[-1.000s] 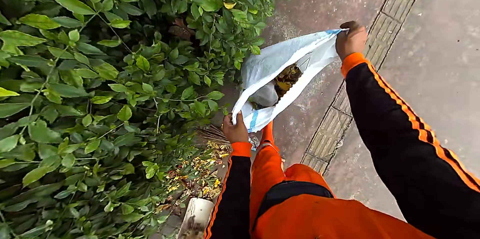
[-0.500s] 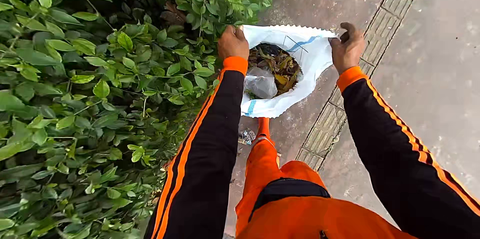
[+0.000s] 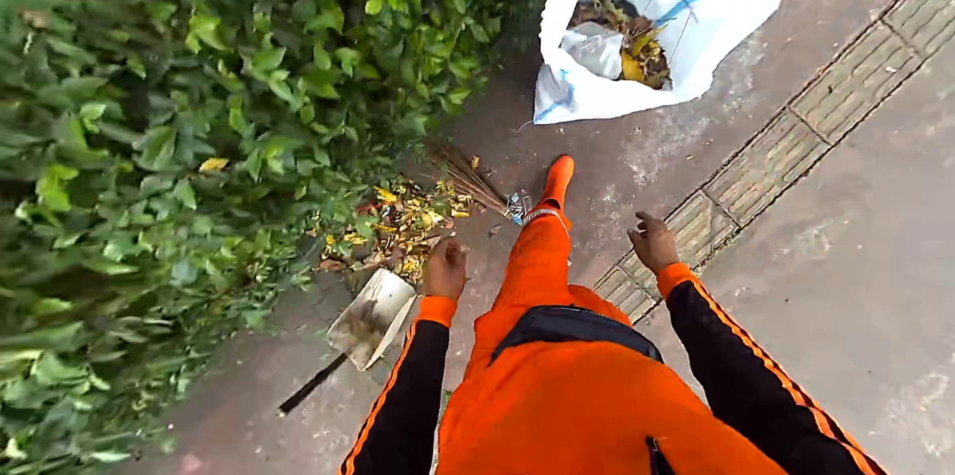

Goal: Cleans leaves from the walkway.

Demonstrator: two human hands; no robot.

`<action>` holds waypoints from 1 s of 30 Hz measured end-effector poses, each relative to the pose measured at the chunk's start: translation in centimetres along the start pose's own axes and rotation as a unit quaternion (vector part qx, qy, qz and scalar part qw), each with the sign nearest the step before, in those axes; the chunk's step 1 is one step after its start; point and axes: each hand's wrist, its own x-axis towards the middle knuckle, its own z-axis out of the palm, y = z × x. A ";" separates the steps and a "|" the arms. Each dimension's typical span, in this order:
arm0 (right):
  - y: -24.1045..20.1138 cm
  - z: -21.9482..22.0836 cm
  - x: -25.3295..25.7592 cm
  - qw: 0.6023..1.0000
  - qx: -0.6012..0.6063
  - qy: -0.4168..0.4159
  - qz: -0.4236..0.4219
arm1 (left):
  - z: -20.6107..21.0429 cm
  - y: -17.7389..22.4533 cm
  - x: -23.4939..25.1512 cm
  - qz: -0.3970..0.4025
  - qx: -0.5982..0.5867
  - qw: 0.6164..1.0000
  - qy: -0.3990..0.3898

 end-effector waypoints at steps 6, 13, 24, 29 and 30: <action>5.7 14.0 -7.8 0.975 -0.100 -0.187 0.070 | 0.6 -22.5 -20.1 -0.349 0.011 0.932 -0.095; 9.7 29.0 -5.0 0.942 -0.172 -0.280 0.065 | -3.2 -34.0 -26.1 -0.443 -0.006 0.895 -0.053; 10.5 53.0 20.6 0.977 -0.206 -0.050 0.034 | -1.4 -64.7 -12.2 -0.485 -0.113 0.860 0.109; 9.3 58.0 24.9 0.952 -0.279 0.094 0.087 | -1.9 -74.6 -8.2 -0.446 -0.173 0.850 0.222; 8.9 57.7 24.2 0.953 -0.285 0.080 0.059 | -2.5 -75.8 -8.0 -0.433 -0.194 0.848 0.236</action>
